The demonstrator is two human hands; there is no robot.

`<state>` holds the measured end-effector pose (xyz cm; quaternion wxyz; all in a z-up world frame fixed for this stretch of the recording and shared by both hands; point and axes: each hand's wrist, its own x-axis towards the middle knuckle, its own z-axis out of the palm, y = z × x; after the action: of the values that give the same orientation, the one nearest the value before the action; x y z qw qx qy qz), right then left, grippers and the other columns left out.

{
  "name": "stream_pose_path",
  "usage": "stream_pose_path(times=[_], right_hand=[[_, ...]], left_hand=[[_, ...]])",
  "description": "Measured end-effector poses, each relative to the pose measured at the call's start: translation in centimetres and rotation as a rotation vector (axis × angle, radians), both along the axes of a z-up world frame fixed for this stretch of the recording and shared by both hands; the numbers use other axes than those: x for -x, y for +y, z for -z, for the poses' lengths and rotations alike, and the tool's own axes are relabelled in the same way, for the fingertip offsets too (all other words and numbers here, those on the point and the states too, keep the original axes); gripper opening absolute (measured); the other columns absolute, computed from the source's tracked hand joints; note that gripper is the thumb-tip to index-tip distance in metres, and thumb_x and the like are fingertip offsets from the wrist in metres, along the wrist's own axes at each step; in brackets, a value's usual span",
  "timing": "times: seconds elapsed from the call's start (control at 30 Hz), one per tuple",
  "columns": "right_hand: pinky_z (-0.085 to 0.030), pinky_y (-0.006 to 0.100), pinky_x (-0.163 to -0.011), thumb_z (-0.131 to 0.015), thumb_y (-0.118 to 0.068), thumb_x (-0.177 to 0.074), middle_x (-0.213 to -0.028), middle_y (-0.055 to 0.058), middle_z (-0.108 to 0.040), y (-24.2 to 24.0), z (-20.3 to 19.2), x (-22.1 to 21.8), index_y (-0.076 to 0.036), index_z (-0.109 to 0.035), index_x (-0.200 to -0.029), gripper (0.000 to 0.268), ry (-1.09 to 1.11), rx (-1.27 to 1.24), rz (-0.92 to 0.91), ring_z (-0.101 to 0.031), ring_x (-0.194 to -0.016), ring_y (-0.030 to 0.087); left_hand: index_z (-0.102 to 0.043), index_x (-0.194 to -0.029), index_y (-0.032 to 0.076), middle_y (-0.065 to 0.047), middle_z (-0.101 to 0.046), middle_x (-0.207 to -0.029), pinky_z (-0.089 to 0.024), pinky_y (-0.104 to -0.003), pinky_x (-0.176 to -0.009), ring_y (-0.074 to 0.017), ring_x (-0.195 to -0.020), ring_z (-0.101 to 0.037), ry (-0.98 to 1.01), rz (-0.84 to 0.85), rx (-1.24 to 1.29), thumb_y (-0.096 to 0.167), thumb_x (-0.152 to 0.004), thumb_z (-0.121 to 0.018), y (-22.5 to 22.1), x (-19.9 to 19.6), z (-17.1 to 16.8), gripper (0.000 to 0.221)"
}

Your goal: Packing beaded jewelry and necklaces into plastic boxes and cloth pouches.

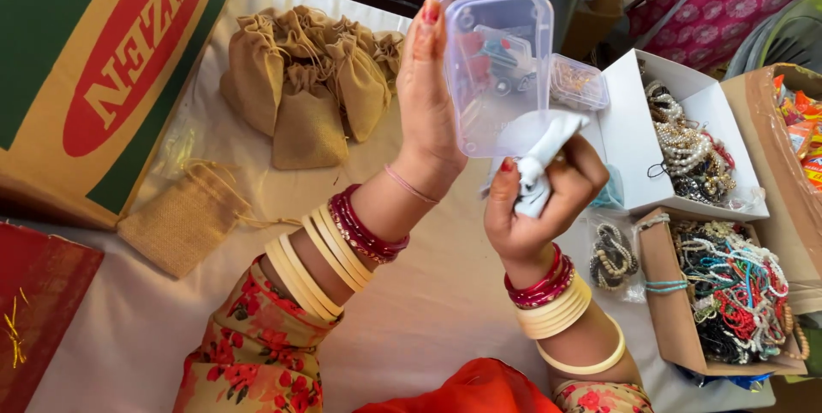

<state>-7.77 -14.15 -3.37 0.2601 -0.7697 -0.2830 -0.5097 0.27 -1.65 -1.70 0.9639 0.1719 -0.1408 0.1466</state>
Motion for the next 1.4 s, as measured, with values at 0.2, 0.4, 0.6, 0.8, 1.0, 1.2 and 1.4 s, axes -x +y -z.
stream_pose_path(times=[0.2,0.4,0.6,0.8,1.0,1.2,1.4], right_hand=[[-0.050,0.045,-0.103,-0.074,-0.004,-0.097,-0.129,0.019,-0.054,0.8,0.6,-0.4,-0.004,-0.056,-0.118,0.027,-0.099,0.207,-0.022,-0.059,-0.119,0.037],[-0.056,0.034,-0.087,-0.067,0.001,-0.087,-0.111,0.016,-0.067,-2.5,-1.0,-1.3,-0.001,-0.065,-0.100,0.013,0.267,0.106,-0.348,-0.069,-0.100,0.029],[-0.055,0.031,-0.092,-0.054,0.001,-0.086,-0.111,0.008,-0.066,-6.4,-2.4,-3.4,0.000,-0.066,-0.102,0.020,0.308,-0.639,-0.394,-0.066,-0.097,0.019],[-0.057,0.034,-0.098,-0.055,0.005,-0.082,-0.109,0.011,-0.069,-5.5,-3.1,-2.3,0.003,-0.064,-0.116,0.035,0.701,-1.041,-0.735,-0.068,-0.101,0.022],[-0.048,0.029,-0.088,-0.062,0.001,-0.095,-0.109,0.008,-0.065,-3.1,-2.5,-1.9,0.005,-0.065,-0.124,0.030,0.573,-0.777,-0.474,-0.060,-0.094,0.016],[-0.052,0.033,-0.101,-0.069,0.001,-0.095,-0.122,0.010,-0.066,-1.3,-2.7,-0.9,0.000,-0.066,-0.127,0.032,0.328,-0.103,-0.229,-0.062,-0.116,0.021],[-0.054,0.038,-0.095,-0.078,0.001,-0.081,-0.115,0.013,-0.070,-0.7,-3.8,-0.6,0.000,-0.071,-0.107,0.026,0.200,0.261,-0.185,-0.064,-0.109,0.030]], left_hand=[[-0.045,-0.155,0.009,-0.008,-0.058,-0.139,-0.051,-0.039,-0.103,-0.0198,-0.121,-0.060,0.039,-0.114,0.039,0.052,-0.111,-0.046,-1.1,0.0,0.6,0.062],[-0.048,-0.150,0.006,-0.010,-0.062,-0.129,-0.054,-0.040,-0.101,-0.0224,-0.114,-0.062,0.046,0.140,0.136,0.061,-0.108,-0.041,-0.1,-0.9,0.7,0.069],[-0.049,-0.149,0.014,-0.014,-0.066,-0.112,-0.056,-0.040,-0.085,-0.0227,-0.094,-0.064,0.074,0.456,-0.104,0.070,-0.101,-0.039,0.1,-0.3,0.0,0.074],[-0.045,-0.157,0.013,-0.013,-0.067,-0.115,-0.054,-0.035,-0.094,-0.0176,-0.102,-0.063,-0.054,0.332,-0.569,0.051,-0.106,-0.050,-2.3,-1.0,2.3,0.063],[-0.057,-0.146,0.010,-0.013,-0.067,-0.127,-0.047,-0.033,-0.105,-0.0206,-0.113,-0.059,-0.067,-0.414,-1.060,0.037,-0.111,-0.050,-2.3,0.5,1.6,0.044],[-0.053,-0.146,0.006,-0.009,-0.058,-0.147,-0.041,-0.033,-0.109,-0.0204,-0.123,-0.053,-0.192,-0.014,-0.858,0.052,-0.107,-0.042,-1.3,0.8,0.6,0.062],[-0.062,-0.145,0.006,-0.015,-0.063,-0.126,-0.050,-0.037,-0.094,-0.0233,-0.104,-0.055,-0.028,0.299,-0.623,0.062,-0.107,-0.037,1.1,0.6,-0.8,0.072]])
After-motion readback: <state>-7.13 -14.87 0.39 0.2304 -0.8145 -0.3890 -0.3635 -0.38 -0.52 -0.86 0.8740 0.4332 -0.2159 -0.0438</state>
